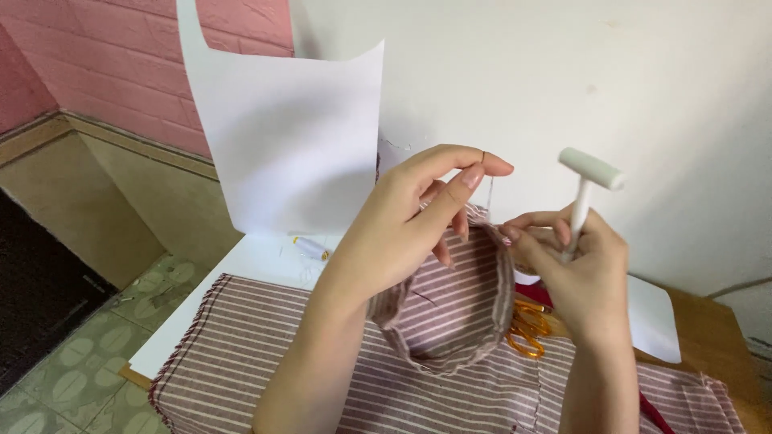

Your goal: Inspecting and shaping a small striped fabric bag using a small plastic tool on a workbench.

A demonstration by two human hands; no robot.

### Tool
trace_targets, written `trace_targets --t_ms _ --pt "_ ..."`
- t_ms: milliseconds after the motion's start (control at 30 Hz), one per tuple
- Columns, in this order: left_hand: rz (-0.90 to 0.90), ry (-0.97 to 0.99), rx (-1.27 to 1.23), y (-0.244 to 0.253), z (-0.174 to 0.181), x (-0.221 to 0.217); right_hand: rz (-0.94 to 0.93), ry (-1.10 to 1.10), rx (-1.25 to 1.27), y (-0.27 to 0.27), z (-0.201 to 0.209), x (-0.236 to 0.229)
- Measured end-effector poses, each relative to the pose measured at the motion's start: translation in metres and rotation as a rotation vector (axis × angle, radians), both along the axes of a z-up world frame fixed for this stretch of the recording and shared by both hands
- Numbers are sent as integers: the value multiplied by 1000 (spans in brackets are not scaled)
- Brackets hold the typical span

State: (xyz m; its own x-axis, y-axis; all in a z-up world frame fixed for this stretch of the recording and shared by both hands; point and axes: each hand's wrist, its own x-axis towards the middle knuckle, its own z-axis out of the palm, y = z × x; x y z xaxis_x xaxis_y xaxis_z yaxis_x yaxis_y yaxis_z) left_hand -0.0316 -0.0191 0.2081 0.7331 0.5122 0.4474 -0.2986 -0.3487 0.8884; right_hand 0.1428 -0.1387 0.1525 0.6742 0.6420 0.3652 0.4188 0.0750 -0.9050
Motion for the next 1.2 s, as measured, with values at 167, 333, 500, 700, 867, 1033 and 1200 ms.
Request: trace_targets --t_ms 167,333,500,700,867,1033,1200 --pt "9 43 -15 -1 2 2 2 -57 -18 -3 1 1" --pt "-15 36 -7 -2 2 2 135 -40 -150 9 -5 5" --pt "-42 3 11 -2 2 4 36 -49 -215 16 -12 6" --pt "-54 -21 37 -3 0 7 177 -46 -130 12 -7 4" --pt "-66 -1 28 -4 1 8 137 -10 -219 10 -4 2" --pt "-22 41 6 -4 1 8 66 -97 -151 5 -3 6" --pt "-9 65 -19 -4 2 8 102 -32 -87 -7 5 6"
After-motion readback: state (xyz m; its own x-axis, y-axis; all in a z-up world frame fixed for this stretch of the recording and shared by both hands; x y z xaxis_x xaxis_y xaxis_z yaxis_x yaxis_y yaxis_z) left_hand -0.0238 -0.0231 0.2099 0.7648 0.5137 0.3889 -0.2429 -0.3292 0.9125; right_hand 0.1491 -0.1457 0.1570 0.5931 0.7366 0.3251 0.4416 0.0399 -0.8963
